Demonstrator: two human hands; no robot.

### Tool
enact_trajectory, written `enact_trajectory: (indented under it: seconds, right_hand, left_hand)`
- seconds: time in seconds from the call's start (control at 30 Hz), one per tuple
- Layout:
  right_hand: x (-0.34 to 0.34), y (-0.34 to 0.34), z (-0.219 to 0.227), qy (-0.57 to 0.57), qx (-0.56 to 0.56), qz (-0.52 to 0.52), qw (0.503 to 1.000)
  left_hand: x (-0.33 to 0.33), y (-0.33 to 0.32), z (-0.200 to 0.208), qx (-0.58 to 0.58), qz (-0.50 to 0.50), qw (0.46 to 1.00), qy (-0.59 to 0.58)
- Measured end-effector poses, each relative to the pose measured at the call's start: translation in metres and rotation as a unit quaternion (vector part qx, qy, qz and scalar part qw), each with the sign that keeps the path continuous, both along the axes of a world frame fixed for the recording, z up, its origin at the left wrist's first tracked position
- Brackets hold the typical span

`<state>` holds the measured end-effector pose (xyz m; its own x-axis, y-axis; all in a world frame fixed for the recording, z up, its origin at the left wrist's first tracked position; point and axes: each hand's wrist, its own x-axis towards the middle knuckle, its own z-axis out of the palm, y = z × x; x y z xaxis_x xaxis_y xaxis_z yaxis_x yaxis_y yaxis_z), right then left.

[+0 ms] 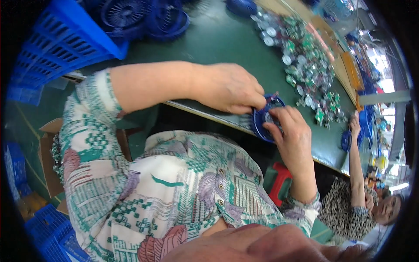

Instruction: The person assembles internal motor and circuit board components into plastic fan housings on a production line, securing them with a screwdriver.

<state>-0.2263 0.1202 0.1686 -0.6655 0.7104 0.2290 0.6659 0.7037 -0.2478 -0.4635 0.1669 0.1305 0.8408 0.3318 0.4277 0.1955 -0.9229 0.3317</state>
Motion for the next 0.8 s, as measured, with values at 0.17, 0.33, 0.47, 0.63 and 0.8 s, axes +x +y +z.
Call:
enact_trajectory:
  seconds: [0.17, 0.33, 0.47, 0.63, 0.8]
  right_hand:
    - [0.001, -0.002, 0.010, -0.044, 0.025, 0.040, 0.998]
    - [0.002, 0.001, 0.013, -0.030, 0.007, 0.095, 0.995]
    - [0.011, 0.012, 0.008, -0.011, -0.026, 0.120, 0.992]
    - [0.006, 0.016, 0.008, -0.002, -0.049, 0.079, 0.996]
    - [0.018, 0.002, 0.001, 0.058, 0.004, 0.092, 0.994]
  left_hand:
    - [0.003, -0.006, 0.006, 0.008, -0.006, 1.000, 0.014]
    - [0.002, -0.013, 0.007, 0.003, -0.009, 1.000, 0.006]
    - [0.005, -0.008, 0.006, -0.012, -0.024, 1.000, -0.003]
    - [-0.002, 0.000, 0.008, -0.004, -0.013, 1.000, 0.006]
    - [-0.007, 0.000, 0.011, -0.014, -0.015, 1.000, 0.020]
